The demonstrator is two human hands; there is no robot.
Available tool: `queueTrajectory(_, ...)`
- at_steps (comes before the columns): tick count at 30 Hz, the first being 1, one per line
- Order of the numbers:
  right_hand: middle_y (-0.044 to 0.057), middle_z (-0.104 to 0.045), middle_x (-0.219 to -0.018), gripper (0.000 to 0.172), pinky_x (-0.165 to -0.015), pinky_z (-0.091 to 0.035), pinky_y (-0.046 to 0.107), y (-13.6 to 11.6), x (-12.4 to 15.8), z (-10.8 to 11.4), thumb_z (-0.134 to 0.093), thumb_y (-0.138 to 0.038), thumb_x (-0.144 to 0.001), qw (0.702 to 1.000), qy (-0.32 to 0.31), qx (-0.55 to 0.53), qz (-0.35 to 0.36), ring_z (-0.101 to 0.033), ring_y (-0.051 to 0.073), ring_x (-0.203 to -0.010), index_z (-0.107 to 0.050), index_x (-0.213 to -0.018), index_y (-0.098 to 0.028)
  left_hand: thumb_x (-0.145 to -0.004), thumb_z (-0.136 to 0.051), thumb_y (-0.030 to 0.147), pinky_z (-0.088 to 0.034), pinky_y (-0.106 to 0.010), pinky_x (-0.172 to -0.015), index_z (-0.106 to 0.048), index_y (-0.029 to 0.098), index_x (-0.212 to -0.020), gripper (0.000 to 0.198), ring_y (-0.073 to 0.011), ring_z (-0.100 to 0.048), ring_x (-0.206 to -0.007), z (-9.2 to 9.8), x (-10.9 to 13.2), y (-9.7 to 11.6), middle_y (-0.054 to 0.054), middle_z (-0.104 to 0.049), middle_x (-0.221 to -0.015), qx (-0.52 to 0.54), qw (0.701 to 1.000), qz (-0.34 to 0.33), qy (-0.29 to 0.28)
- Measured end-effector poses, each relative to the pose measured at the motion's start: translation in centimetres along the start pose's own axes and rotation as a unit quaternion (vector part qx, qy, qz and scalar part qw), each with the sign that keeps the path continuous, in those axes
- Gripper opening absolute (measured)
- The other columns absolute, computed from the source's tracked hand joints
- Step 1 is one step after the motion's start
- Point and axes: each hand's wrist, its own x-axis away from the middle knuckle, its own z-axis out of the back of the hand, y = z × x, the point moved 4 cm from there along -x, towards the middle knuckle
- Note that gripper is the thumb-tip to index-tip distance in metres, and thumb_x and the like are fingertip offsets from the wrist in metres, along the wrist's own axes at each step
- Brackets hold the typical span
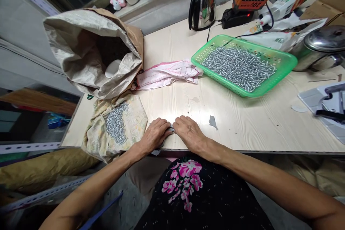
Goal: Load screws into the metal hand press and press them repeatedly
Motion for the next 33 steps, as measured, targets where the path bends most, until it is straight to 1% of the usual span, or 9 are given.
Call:
queueTrajectory(3, 0.007, -0.059, -0.086, 0.005, -0.074, -0.038, 0.033, 0.3, -0.1, 0.3, -0.056, -0.017, -0.089, 1.000, -0.006, 0.004, 0.003, -0.050, 0.020, -0.081, -0.059, -0.086, -0.015, -0.095, -0.049, 0.030, -0.050, -0.042, -0.084, -0.058, 0.015, -0.100, 0.019, -0.0257, -0.057, -0.097, -0.1, 0.4, 0.1, -0.011, -0.062, -0.099, 0.002, 1.000, 0.020, 0.011)
queueTrajectory(6, 0.010, -0.059, -0.099, 0.033, -0.075, -0.040, 0.034, 1.3, 0.0, 1.4, -0.068, -0.034, -0.083, 1.000, -0.018, -0.011, 0.006, -0.050, 0.024, -0.090, -0.058, -0.107, -0.014, -0.094, -0.051, 0.027, -0.047, -0.048, -0.099, -0.051, 0.016, -0.123, 0.031, -0.0286, -0.053, -0.120, -0.3, 1.8, 0.9, -0.016, -0.057, -0.125, 0.020, 0.996, 0.032, 0.077)
queueTrajectory(8, 0.010, -0.060, -0.100, 0.039, -0.075, -0.039, 0.033, 2.2, 0.0, 1.9, -0.063, -0.043, -0.086, 0.999, -0.036, -0.031, 0.011, -0.051, 0.024, -0.091, -0.057, -0.113, -0.015, -0.095, -0.049, 0.026, -0.040, -0.052, -0.108, -0.044, 0.017, -0.134, 0.040, -0.0297, -0.041, -0.135, -0.9, 3.2, 1.8, -0.018, -0.049, -0.140, 0.033, 0.992, 0.021, 0.118)
queueTrajectory(11, 0.008, -0.061, -0.094, 0.025, -0.074, -0.036, 0.032, 3.6, -0.7, 2.0, -0.052, -0.037, -0.094, 0.999, -0.038, -0.013, 0.004, -0.052, 0.021, -0.087, -0.059, -0.107, -0.016, -0.097, -0.047, 0.030, -0.036, -0.053, -0.111, -0.038, 0.019, -0.141, 0.047, -0.0292, -0.030, -0.143, -2.4, 4.8, 3.4, -0.017, -0.045, -0.146, 0.052, 0.990, -0.004, 0.129)
queueTrajectory(18, 0.007, -0.063, -0.087, 0.014, -0.076, -0.031, 0.033, 5.3, -4.7, 1.5, -0.054, -0.022, -0.092, 0.999, -0.040, 0.024, 0.024, -0.052, 0.020, -0.085, -0.063, -0.083, -0.016, -0.095, -0.049, 0.038, -0.030, -0.057, -0.114, -0.039, 0.017, -0.141, 0.052, -0.0300, -0.033, -0.141, -3.8, 5.2, 4.4, -0.018, -0.050, -0.142, 0.069, 0.990, -0.014, 0.125)
queueTrajectory(21, 0.008, -0.062, -0.092, 0.012, -0.076, -0.030, 0.033, 3.4, -5.9, 2.4, -0.055, -0.022, -0.092, 0.998, -0.045, 0.030, 0.035, -0.050, 0.020, -0.087, -0.066, -0.093, -0.016, -0.094, -0.051, 0.041, -0.028, -0.058, -0.115, -0.038, 0.014, -0.142, 0.056, -0.0314, -0.029, -0.143, -3.6, 5.1, 4.5, -0.020, -0.046, -0.144, 0.065, 0.990, -0.018, 0.128)
queueTrajectory(24, 0.007, -0.060, -0.100, 0.014, -0.074, -0.029, 0.033, -1.2, -6.6, 2.3, -0.059, -0.027, -0.090, 0.988, -0.067, 0.007, 0.140, -0.047, 0.021, -0.092, -0.067, -0.101, -0.022, -0.094, -0.050, 0.043, -0.032, -0.057, -0.113, -0.038, 0.012, -0.141, 0.058, -0.0326, -0.035, -0.140, -3.8, 5.2, 4.6, -0.021, -0.049, -0.141, 0.069, 0.990, -0.015, 0.124)
queueTrajectory(28, 0.006, -0.059, -0.094, 0.008, -0.071, -0.028, 0.034, -6.7, -7.4, 0.0, -0.064, -0.024, -0.086, 0.953, -0.132, 0.029, 0.270, -0.044, 0.022, -0.094, -0.067, -0.079, -0.021, -0.093, -0.049, 0.047, -0.048, -0.047, -0.101, -0.050, 0.013, -0.131, 0.050, -0.0315, -0.057, -0.120, -4.9, 5.6, 4.4, -0.018, -0.063, -0.122, 0.081, 0.990, 0.008, 0.118)
queueTrajectory(33, 0.006, -0.059, -0.092, 0.009, -0.075, -0.032, 0.037, -7.9, -8.2, -2.2, -0.064, -0.017, -0.082, 0.941, -0.132, 0.061, 0.306, -0.046, 0.021, -0.091, -0.063, -0.074, -0.017, -0.092, -0.048, 0.053, -0.055, -0.046, -0.087, -0.061, 0.012, -0.116, 0.050, -0.0337, -0.066, -0.101, -6.6, 6.1, 4.1, -0.019, -0.069, -0.106, 0.071, 0.992, 0.038, 0.101)
